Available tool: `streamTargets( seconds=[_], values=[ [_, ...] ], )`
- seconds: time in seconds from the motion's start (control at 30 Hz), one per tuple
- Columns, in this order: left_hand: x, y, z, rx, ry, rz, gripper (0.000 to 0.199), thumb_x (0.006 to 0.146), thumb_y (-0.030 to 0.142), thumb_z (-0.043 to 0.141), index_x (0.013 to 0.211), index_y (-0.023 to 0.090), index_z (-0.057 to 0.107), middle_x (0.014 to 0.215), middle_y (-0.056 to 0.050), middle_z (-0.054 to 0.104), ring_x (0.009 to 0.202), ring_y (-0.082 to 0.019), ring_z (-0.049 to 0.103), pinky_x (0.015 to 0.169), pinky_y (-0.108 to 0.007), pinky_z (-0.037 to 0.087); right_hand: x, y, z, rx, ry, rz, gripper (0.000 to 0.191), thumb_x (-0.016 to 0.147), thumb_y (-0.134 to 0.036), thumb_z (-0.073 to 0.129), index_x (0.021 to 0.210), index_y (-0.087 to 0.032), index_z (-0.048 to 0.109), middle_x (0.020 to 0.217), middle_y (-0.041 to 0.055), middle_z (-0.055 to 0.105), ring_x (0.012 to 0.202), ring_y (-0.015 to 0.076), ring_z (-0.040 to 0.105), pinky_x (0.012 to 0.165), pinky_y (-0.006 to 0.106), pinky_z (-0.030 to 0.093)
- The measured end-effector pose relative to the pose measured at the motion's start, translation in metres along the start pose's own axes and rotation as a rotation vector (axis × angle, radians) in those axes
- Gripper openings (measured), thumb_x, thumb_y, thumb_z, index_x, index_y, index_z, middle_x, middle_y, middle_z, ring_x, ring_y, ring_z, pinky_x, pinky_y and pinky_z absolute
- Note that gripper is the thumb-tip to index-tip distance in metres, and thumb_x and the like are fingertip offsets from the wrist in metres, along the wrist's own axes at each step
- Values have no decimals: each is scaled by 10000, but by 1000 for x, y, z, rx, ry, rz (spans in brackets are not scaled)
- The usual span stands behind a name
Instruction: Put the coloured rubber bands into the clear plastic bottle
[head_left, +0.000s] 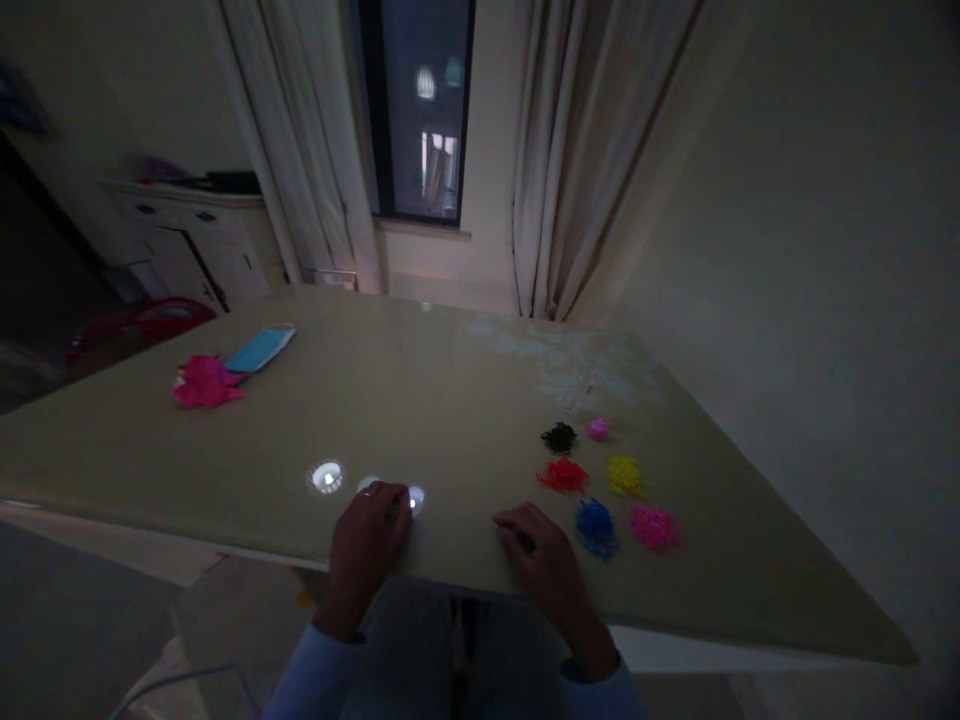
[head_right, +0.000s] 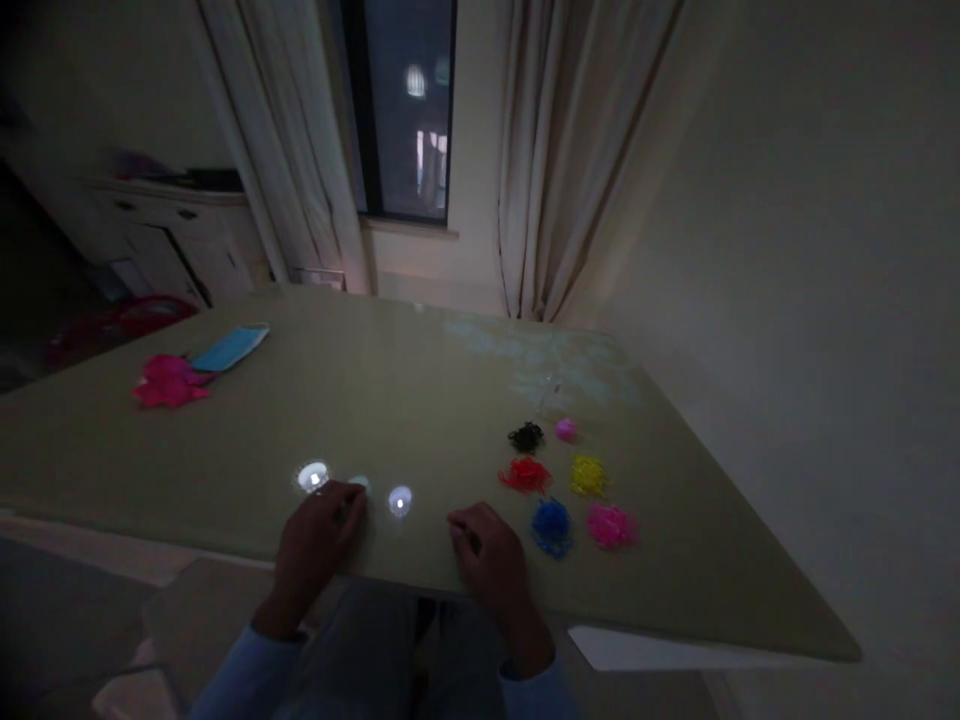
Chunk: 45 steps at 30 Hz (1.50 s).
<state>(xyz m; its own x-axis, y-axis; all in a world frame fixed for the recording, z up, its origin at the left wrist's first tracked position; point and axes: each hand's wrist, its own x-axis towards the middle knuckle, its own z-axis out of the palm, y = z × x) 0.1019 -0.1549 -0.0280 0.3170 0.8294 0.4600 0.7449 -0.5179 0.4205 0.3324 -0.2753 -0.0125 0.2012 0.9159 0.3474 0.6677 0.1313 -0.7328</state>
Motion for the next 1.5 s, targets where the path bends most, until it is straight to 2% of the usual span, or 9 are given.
streamTargets(
  seconds=[0.37, 0.53, 0.67, 0.77, 0.9, 1.03, 1.27, 1.37, 1.5],
  values=[
    [0, 0, 2, 19, -70, 25, 271, 950, 299, 446, 913, 189, 691, 918, -81, 695, 855, -235, 661, 759, -339, 490, -4, 4, 2, -3, 93, 33, 159, 891, -187, 567, 910, -194, 725, 860, 65, 706, 799, 180, 674, 712, 256, 510],
    [4, 2, -1, -52, -163, -62, 284, 927, 323, 451, 936, 204, 709, 941, -75, 704, 884, -242, 665, 771, -349, 494, -6, 5, 3, -14, 116, 36, 154, 891, -186, 569, 914, -190, 722, 865, 70, 708, 815, 181, 678, 731, 255, 516],
    [14, 7, 1, -205, -211, -186, 282, 899, 386, 489, 960, 233, 718, 948, -49, 729, 888, -223, 676, 807, -341, 499, -6, 7, 2, 3, 107, 39, 152, 892, -210, 580, 907, -192, 730, 863, 70, 712, 821, 181, 679, 744, 257, 522],
    [25, 18, 7, -345, -262, -219, 306, 903, 416, 480, 981, 232, 712, 950, -38, 746, 829, -195, 681, 782, -318, 505, -4, 9, -1, 61, 80, 62, 147, 876, -236, 601, 882, -191, 742, 835, 65, 708, 784, 175, 673, 694, 246, 518],
    [34, 35, 18, -331, -314, -132, 297, 905, 370, 468, 970, 226, 719, 967, -49, 757, 870, -206, 683, 798, -329, 492, 0, 2, -16, 193, 16, 138, 168, 862, -303, 631, 873, -191, 755, 798, 47, 684, 676, 148, 636, 593, 230, 496],
    [33, 37, 23, -305, -319, -59, 310, 902, 363, 454, 955, 233, 730, 976, -51, 762, 891, -220, 683, 817, -352, 488, 12, -12, -47, 323, 2, 221, 219, 844, -381, 676, 921, -191, 756, 755, 19, 652, 568, 112, 588, 536, 223, 490],
    [31, 24, 22, -457, -282, -155, 359, 842, 513, 490, 898, 262, 740, 868, -28, 769, 758, -214, 690, 693, -325, 518, 50, -17, -104, 310, 139, 263, 285, 793, -454, 717, 892, -187, 748, 742, 25, 694, 583, 122, 590, 548, 243, 504],
    [34, 24, 21, -482, -280, -180, 370, 832, 527, 490, 891, 260, 738, 863, -37, 768, 755, -216, 696, 696, -326, 525, 49, -11, -107, 278, 135, 268, 298, 792, -465, 712, 884, -183, 744, 724, 20, 686, 584, 124, 583, 548, 245, 496],
    [51, 34, 16, -541, -474, -202, 435, 793, 570, 522, 963, 223, 722, 920, -76, 768, 777, -238, 712, 697, -345, 544, 19, -9, -80, 316, 84, 277, 275, 833, -439, 682, 913, -183, 740, 740, 11, 660, 574, 109, 565, 548, 236, 478]
  ],
)
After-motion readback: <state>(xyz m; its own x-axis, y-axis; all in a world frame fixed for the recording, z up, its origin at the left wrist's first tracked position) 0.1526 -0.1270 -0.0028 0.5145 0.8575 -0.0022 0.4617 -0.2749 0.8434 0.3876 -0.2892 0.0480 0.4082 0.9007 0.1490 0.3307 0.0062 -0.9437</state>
